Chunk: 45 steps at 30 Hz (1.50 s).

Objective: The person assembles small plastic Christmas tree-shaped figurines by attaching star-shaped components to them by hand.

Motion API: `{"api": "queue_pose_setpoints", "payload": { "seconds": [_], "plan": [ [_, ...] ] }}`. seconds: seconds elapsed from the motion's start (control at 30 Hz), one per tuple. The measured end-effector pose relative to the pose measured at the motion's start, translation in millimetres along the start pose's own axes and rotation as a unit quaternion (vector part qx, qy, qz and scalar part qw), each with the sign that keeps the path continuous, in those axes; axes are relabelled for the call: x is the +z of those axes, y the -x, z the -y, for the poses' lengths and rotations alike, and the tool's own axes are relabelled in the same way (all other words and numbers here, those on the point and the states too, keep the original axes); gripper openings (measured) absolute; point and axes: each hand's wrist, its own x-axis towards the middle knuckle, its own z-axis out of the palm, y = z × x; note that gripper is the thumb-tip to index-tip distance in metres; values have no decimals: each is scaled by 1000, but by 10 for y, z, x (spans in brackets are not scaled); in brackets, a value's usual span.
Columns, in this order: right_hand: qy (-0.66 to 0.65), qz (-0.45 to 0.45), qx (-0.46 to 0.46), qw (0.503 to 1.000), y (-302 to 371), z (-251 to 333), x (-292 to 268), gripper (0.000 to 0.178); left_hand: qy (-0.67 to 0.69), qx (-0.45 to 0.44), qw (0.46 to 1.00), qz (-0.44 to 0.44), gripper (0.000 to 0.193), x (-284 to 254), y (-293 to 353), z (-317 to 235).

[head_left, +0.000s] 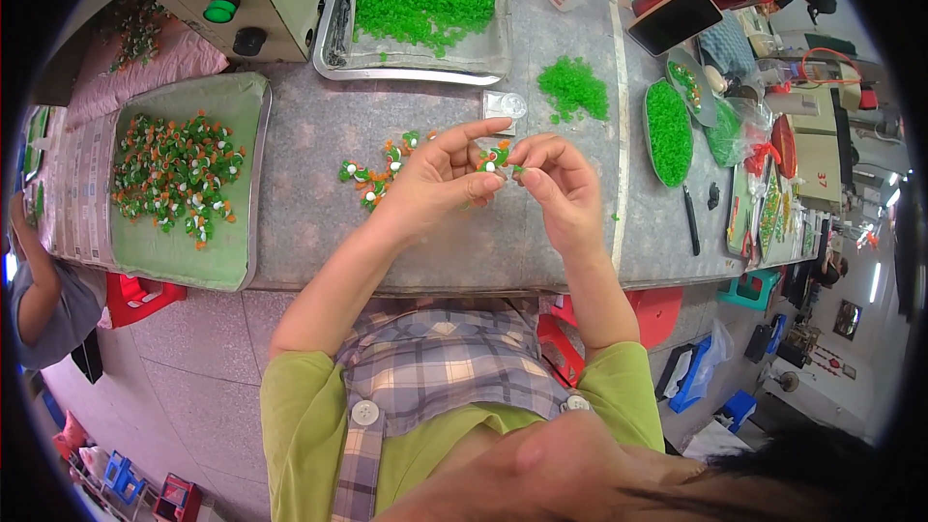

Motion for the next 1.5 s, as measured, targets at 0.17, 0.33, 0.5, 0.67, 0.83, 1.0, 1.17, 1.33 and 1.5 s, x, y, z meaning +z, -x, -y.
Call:
{"api": "queue_pose_setpoints", "payload": {
  "seconds": [0.17,0.33,0.5,0.67,0.83,1.0,1.17,1.33,1.5],
  "plan": [
    [-26,-24,51,998,4,17,36,11,-30,-10,999,21,52,32,4,23],
    [-30,-31,54,998,28,22,31,10,-16,-15,1000,-1,44,48,29,8],
    [-54,-40,106,992,49,9,50,10,-96,22,995,-12,42,51,39,55],
    [-74,-38,129,988,35,-23,49,10,-158,41,986,-25,41,65,35,80],
    [-58,-27,135,989,42,-20,20,9,-195,32,980,-33,41,72,42,72],
    [-17,-29,149,988,41,14,0,10,-251,45,966,-38,42,62,45,84],
    [247,9,90,965,12,130,-73,11,-319,54,946,-37,43,79,52,57],
    [271,17,67,960,-11,189,-53,11,-356,74,931,-36,44,85,60,55],
    [149,9,142,979,7,94,-77,10,-413,103,904,-44,42,97,66,51]
  ]
}}
